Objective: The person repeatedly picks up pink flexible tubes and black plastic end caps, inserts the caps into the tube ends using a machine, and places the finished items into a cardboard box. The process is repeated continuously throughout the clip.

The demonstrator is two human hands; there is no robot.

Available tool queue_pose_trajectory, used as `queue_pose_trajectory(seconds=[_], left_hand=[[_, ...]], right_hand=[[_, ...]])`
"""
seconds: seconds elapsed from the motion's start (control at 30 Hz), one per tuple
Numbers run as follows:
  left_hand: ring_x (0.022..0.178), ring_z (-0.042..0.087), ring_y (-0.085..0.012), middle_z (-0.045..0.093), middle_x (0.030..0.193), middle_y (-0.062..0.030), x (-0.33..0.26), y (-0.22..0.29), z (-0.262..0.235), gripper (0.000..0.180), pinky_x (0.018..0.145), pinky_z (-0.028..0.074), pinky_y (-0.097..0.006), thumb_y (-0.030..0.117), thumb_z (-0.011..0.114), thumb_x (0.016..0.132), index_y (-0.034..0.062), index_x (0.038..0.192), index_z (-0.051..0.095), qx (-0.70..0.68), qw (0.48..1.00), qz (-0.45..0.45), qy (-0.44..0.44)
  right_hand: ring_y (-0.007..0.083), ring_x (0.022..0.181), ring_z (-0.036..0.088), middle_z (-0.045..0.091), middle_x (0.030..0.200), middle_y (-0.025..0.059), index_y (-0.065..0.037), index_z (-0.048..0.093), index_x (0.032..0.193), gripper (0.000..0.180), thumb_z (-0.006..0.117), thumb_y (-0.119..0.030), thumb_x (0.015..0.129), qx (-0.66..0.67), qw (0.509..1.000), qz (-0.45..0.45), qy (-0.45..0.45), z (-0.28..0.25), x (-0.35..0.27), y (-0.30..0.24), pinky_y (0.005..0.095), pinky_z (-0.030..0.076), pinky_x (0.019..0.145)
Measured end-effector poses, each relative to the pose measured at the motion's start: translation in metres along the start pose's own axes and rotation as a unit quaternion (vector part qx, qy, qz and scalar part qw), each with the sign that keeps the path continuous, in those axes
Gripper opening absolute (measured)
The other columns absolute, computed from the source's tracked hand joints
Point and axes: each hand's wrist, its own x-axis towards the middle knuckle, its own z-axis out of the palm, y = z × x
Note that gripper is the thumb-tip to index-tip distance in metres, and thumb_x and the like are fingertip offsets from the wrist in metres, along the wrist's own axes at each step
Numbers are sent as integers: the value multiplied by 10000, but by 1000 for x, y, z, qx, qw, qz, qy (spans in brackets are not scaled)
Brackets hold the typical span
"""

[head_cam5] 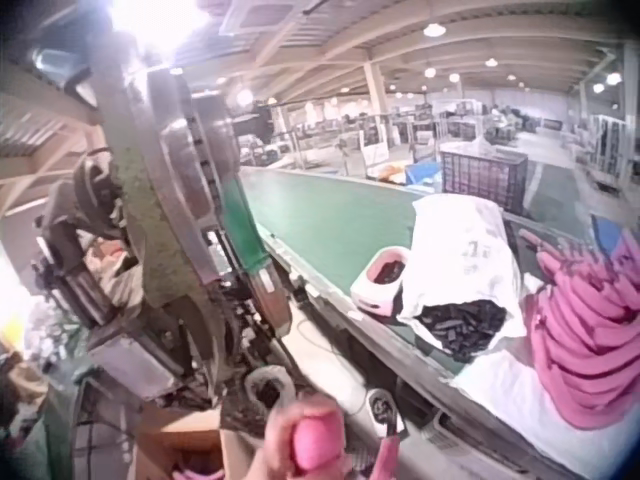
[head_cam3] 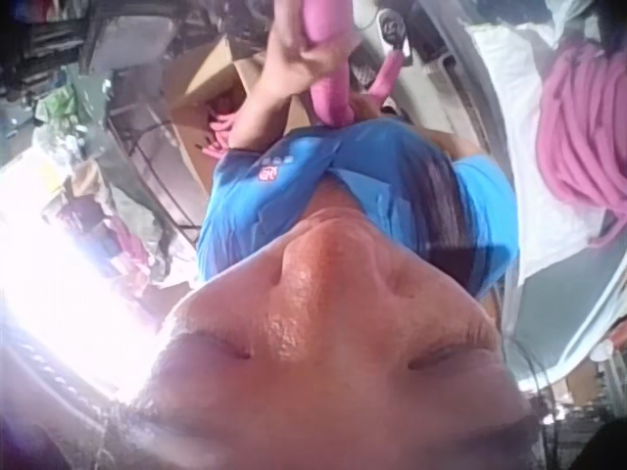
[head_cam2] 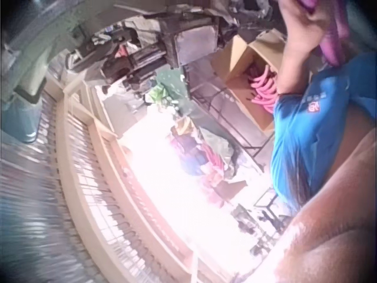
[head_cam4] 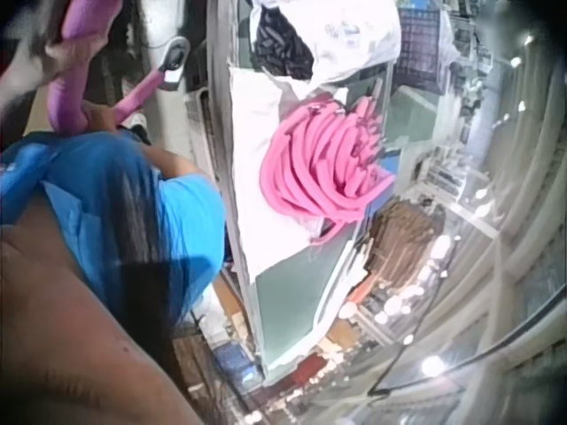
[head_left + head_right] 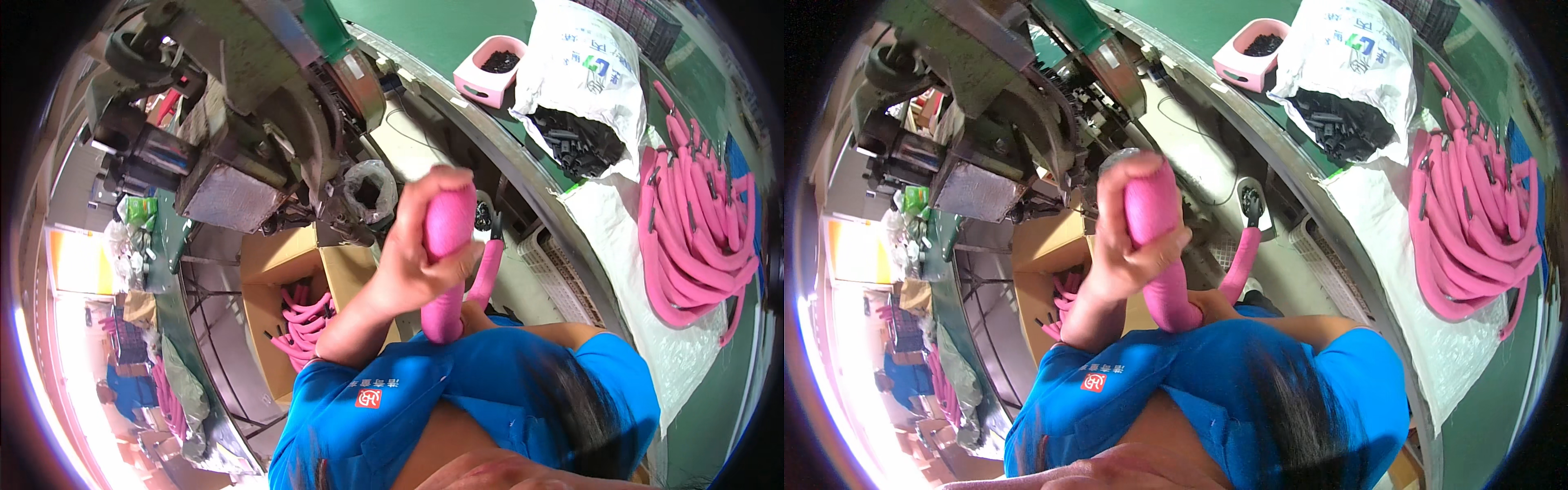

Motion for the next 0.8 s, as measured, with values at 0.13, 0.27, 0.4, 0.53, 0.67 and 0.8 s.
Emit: queue_pose_trajectory(seconds=[0.13,0.27,0.4,0.53,0.67,0.8], left_hand=[[825,522,-138,494,970,-75,-31,-22,14,662,710,457,-271,-133,629,709,103,1257,344,38,998,-6,-46],[902,507,-130,482,1061,-68,-65,-44,12,595,796,432,-265,-79,656,729,95,1229,384,-69,994,-87,-21],[840,526,-138,476,1033,-88,-70,-33,14,628,733,455,-280,-127,662,722,130,1191,334,-261,960,-100,-36],[828,530,-150,477,1049,-101,-65,-27,17,638,708,460,-298,-150,661,707,133,1173,332,-206,975,-71,-47],[758,544,-157,502,995,-127,-87,-40,3,619,666,474,-287,-168,615,680,135,1144,340,-98,988,-102,62],[504,523,-148,535,765,-121,-74,-40,-12,476,444,447,-249,-126,549,776,118,1115,321,-154,971,-138,117]], right_hand=[[103,942,578,641,994,35,-49,602,1110,442,787,-171,728,168,985,-23,43,9,-11,-7,267,457,805],[108,998,571,658,1044,59,-19,606,1125,536,823,-223,679,74,997,4,32,1,-15,-26,291,460,858],[165,997,611,668,1052,57,-54,592,1156,545,794,-265,697,112,992,21,59,-5,-5,-5,332,476,856],[253,994,601,658,1003,88,-80,589,1109,525,785,-292,669,-29,999,-18,13,-18,0,12,372,468,831],[319,989,580,640,952,114,-96,582,1057,504,781,-313,648,-278,951,-104,-85,-42,26,17,403,455,806],[280,1019,533,538,1105,112,-79,527,1132,497,768,-223,721,-336,898,-281,-38,-98,28,-16,386,442,852]])
